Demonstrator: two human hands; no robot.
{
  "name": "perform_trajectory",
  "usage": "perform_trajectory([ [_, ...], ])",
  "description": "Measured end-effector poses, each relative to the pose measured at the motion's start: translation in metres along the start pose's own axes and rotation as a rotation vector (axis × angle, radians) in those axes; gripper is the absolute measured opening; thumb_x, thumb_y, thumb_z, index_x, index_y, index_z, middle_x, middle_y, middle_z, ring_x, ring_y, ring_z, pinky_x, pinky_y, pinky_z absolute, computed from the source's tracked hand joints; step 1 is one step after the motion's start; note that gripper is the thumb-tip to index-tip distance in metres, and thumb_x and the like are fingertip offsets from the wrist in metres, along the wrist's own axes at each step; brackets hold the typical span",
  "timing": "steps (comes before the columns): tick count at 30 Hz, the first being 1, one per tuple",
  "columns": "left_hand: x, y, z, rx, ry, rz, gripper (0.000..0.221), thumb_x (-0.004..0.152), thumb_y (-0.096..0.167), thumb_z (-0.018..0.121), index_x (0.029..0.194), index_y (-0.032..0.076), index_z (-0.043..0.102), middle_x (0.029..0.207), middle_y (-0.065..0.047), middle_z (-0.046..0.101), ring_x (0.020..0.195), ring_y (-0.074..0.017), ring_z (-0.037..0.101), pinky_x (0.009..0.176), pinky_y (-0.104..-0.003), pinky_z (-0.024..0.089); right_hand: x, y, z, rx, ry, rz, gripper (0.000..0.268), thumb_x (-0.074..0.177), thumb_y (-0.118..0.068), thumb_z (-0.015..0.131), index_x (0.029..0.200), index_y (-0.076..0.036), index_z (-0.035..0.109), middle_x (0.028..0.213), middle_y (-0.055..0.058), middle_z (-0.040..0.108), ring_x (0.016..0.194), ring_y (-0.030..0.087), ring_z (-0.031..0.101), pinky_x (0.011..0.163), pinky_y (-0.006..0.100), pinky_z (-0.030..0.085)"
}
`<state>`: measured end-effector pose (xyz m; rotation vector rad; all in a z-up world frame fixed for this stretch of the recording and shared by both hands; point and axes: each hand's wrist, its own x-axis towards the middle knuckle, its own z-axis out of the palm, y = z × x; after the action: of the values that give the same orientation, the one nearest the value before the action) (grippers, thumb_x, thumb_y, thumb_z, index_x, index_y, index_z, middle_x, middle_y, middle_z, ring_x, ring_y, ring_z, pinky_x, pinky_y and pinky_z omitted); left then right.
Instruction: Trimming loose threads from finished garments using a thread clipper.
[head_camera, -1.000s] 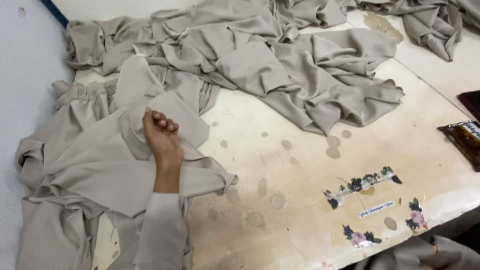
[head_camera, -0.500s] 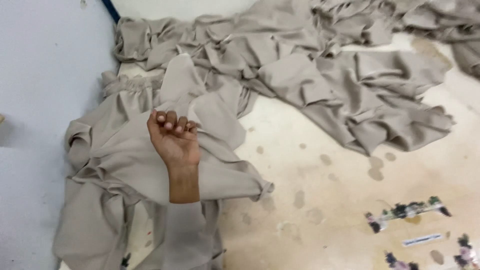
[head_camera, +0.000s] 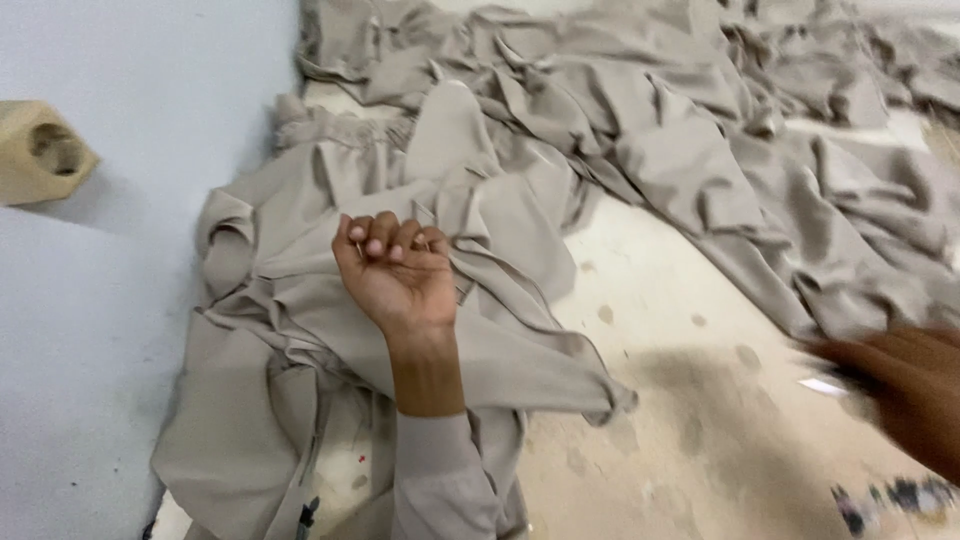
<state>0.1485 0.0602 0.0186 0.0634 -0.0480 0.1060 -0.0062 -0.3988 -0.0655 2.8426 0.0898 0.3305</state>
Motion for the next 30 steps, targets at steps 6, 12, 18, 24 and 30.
perform_trajectory([
  [6,-0.007,0.020,0.004,-0.073,-0.117,0.128,0.024,0.083,0.026,0.048,0.061,0.018,0.048,0.050,0.009,0.040,0.042,-0.0053,0.038,0.053,-0.022,0.036,0.248,-0.134,0.013,0.346,0.129,-0.099,0.036,0.069,-0.009,0.052,0.103,-0.020,0.056,0.122,0.001,0.041,0.078,0.033,0.060,0.068,0.044,0.047],
  [12,-0.004,0.017,0.000,-0.048,-0.003,0.182,0.025,0.086,0.030,0.044,0.063,0.021,0.043,0.050,0.011,0.034,0.042,-0.0050,0.033,0.054,-0.023,0.035,0.364,-0.158,0.061,0.422,0.014,0.103,0.035,0.071,-0.014,0.054,0.106,-0.012,0.061,0.139,0.000,0.029,0.090,0.038,0.059,0.079,0.051,0.044],
  [18,-0.013,-0.027,0.010,0.075,0.065,0.066,0.017,0.085,0.029,0.045,0.071,0.019,0.043,0.059,0.008,0.036,0.049,-0.0054,0.034,0.054,-0.021,0.034,0.329,-0.161,0.123,1.048,0.065,0.262,0.042,0.072,-0.020,0.048,0.113,-0.011,0.052,0.108,0.009,0.056,0.095,0.034,0.054,0.079,0.045,0.040],
  [24,-0.022,-0.116,-0.004,0.616,0.278,-0.261,0.043,0.075,0.031,0.055,0.106,0.008,0.035,0.108,-0.007,0.039,0.105,-0.0173,0.041,0.086,-0.031,0.027,0.198,-0.180,0.043,1.677,0.104,0.385,0.013,0.074,-0.021,0.060,0.074,-0.009,0.056,0.051,0.000,0.041,0.044,0.011,0.035,0.044,0.024,0.026],
  [30,-0.016,-0.163,-0.063,0.984,0.304,-0.640,0.031,0.057,0.027,0.070,0.079,0.009,0.059,0.069,-0.001,0.057,0.060,-0.0142,0.051,0.053,-0.024,0.037,0.033,-0.169,-0.006,1.738,-0.170,0.201,0.039,0.067,-0.019,0.058,0.100,-0.001,0.068,0.081,0.001,0.050,0.082,0.012,0.035,0.070,0.029,0.024],
])
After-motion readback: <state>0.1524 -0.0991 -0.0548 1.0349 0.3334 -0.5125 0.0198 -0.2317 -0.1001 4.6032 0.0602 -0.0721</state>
